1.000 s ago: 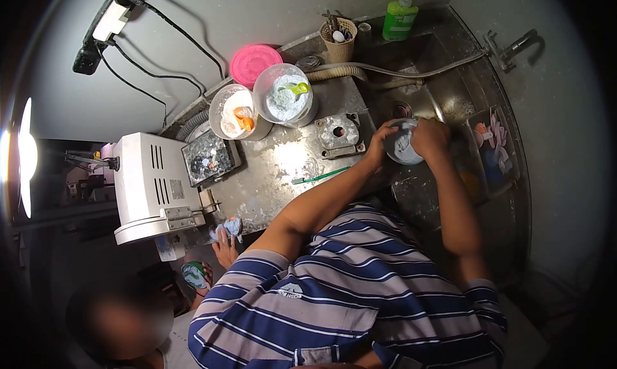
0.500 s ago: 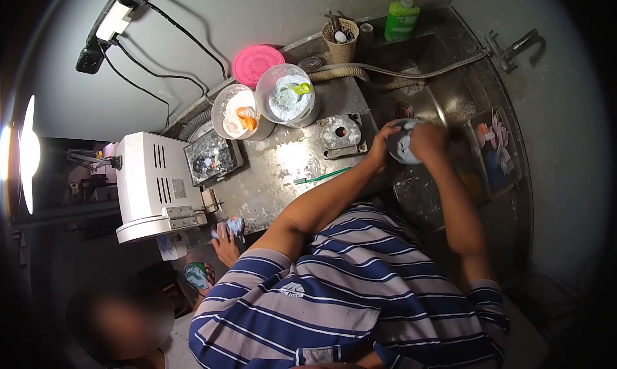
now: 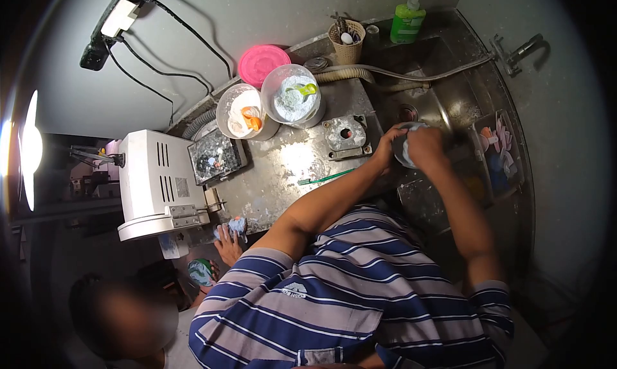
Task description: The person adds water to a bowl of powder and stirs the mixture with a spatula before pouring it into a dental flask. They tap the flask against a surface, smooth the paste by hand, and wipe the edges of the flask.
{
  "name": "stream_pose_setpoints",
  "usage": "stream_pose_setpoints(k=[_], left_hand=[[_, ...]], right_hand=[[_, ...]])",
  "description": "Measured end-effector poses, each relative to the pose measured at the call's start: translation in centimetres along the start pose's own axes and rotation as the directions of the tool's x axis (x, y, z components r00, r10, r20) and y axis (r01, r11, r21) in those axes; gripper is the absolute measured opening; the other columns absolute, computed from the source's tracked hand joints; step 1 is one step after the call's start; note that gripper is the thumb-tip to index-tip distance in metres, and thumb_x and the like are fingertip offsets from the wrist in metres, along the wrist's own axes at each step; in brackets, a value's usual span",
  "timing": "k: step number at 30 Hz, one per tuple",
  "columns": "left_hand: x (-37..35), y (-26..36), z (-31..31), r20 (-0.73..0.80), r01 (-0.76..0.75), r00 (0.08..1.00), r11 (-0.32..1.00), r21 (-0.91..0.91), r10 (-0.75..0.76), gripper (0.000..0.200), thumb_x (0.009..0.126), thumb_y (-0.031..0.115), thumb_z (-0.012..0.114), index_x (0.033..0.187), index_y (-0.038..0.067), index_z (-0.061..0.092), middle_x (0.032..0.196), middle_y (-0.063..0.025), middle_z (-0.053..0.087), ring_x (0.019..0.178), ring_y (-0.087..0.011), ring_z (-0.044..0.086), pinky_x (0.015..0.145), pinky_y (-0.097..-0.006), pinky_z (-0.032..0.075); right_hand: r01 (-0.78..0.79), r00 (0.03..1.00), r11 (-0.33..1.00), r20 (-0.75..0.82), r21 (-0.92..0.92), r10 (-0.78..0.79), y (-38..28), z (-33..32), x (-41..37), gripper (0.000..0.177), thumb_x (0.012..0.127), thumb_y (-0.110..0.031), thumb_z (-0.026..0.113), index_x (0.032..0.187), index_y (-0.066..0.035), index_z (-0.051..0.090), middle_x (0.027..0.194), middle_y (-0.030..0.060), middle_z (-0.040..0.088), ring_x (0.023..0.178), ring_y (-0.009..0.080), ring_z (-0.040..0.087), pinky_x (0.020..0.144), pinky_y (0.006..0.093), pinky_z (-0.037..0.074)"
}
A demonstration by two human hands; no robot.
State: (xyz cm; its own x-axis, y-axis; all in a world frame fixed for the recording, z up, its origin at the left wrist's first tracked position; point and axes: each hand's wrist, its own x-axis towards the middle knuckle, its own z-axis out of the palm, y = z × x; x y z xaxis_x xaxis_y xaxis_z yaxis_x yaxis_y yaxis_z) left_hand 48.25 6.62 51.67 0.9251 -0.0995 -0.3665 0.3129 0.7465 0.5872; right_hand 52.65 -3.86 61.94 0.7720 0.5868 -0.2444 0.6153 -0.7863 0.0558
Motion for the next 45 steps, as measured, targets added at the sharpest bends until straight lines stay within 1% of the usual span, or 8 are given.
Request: stream_pose_setpoints(k=[13, 17, 19, 23, 27, 31, 41, 45], left_hand=[[0.3, -0.1, -0.4, 0.005, 0.015, 1.000, 0.999, -0.049, -0.014, 0.050, 0.084, 0.029, 0.057, 0.129, 0.008, 0.054, 0.119, -0.0092, 0.060, 0.111, -0.0227, 0.057, 0.097, -0.0348, 0.043], [0.7, -0.4, -1.3, 0.039, -0.063, 0.997, 0.997, 0.052, 0.061, 0.051, 0.084, 0.030, 0.057, 0.130, 0.008, 0.054, 0.121, -0.0100, 0.061, 0.113, -0.0244, 0.057, 0.100, -0.0363, 0.041], [0.2, 0.1, -0.5, 0.022, -0.031, 0.999, 1.000, -0.001, 0.031, 0.051, 0.084, 0.029, 0.057, 0.130, 0.008, 0.054, 0.120, -0.0100, 0.061, 0.113, -0.0240, 0.057, 0.100, -0.0360, 0.041], [0.9, 0.0, -1.1, -0.004, -0.073, 0.997, 0.997, 0.040, 0.073, 0.051, 0.085, 0.029, 0.056, 0.130, 0.007, 0.053, 0.119, -0.0104, 0.061, 0.112, -0.0236, 0.057, 0.101, -0.0355, 0.041], [0.5, 0.0, -0.2, -0.013, -0.034, 0.999, 0.992, -0.121, 0.032, 0.046, 0.084, 0.025, 0.056, 0.126, 0.006, 0.057, 0.117, -0.0089, 0.061, 0.110, -0.0214, 0.057, 0.098, -0.0337, 0.042], [1.3, -0.8, -1.7, -0.005, -0.113, 0.994, 0.993, 0.036, 0.113, 0.047, 0.084, 0.026, 0.056, 0.127, 0.007, 0.057, 0.117, -0.0097, 0.061, 0.111, -0.0226, 0.057, 0.099, -0.0354, 0.042], [0.5, -0.2, -0.2, -0.001, -0.052, 0.999, 0.994, -0.098, 0.052, 0.046, 0.083, 0.023, 0.058, 0.125, 0.006, 0.058, 0.113, -0.0081, 0.062, 0.106, -0.0199, 0.058, 0.092, -0.0331, 0.045], [1.0, -0.1, -1.0, -0.010, -0.068, 0.998, 0.996, -0.065, 0.067, 0.045, 0.083, 0.022, 0.057, 0.125, 0.006, 0.058, 0.112, -0.0083, 0.062, 0.104, -0.0206, 0.059, 0.091, -0.0329, 0.046]], right_hand=[[-0.064, 0.991, 0.995, -0.116, 0.077, 0.073, 1.5, 0.5, 1.0, 0.025, 0.084, -0.028, 0.065, 0.083, -0.005, 0.074, 0.079, 0.0188, 0.069, 0.081, 0.0325, 0.069, 0.075, 0.0419, 0.052], [0.107, 0.991, 0.993, 0.090, -0.057, -0.102, 0.2, 0.0, -0.2, 0.027, 0.085, -0.028, 0.065, 0.079, -0.003, 0.072, 0.075, 0.0185, 0.068, 0.075, 0.0349, 0.068, 0.070, 0.0442, 0.051], [-0.094, 0.984, 0.989, -0.137, 0.116, 0.110, 2.0, -0.1, 0.7, 0.028, 0.086, -0.031, 0.064, 0.081, -0.005, 0.074, 0.076, 0.0180, 0.068, 0.077, 0.0335, 0.068, 0.073, 0.0429, 0.051], [-0.005, 0.996, 1.000, 0.094, -0.004, 0.005, -0.4, 0.2, -0.9, 0.030, 0.087, -0.032, 0.064, 0.084, -0.003, 0.072, 0.079, 0.0206, 0.068, 0.080, 0.0363, 0.067, 0.075, 0.0454, 0.051], [-0.281, 0.958, 0.936, 0.013, 0.211, 0.285, 1.2, -0.1, 0.7, 0.030, 0.086, -0.031, 0.064, 0.085, -0.003, 0.073, 0.086, 0.0206, 0.069, 0.085, 0.0355, 0.068, 0.078, 0.0456, 0.051], [-0.016, 0.996, 1.000, 0.090, 0.024, 0.014, -0.6, -0.5, -1.1, 0.028, 0.086, -0.029, 0.064, 0.084, -0.002, 0.073, 0.082, 0.0197, 0.069, 0.081, 0.0356, 0.068, 0.075, 0.0465, 0.051], [-0.192, 0.977, 0.959, -0.054, 0.207, 0.207, 1.3, 0.3, -0.1, 0.027, 0.085, -0.028, 0.063, 0.076, -0.004, 0.072, 0.078, 0.0186, 0.069, 0.078, 0.0342, 0.068, 0.073, 0.0462, 0.051], [-0.006, 0.998, 1.000, 0.055, 0.005, 0.005, 0.4, 0.6, -1.0, 0.033, 0.088, -0.032, 0.062, 0.075, -0.002, 0.071, 0.076, 0.0208, 0.067, 0.077, 0.0379, 0.067, 0.073, 0.0463, 0.050]])
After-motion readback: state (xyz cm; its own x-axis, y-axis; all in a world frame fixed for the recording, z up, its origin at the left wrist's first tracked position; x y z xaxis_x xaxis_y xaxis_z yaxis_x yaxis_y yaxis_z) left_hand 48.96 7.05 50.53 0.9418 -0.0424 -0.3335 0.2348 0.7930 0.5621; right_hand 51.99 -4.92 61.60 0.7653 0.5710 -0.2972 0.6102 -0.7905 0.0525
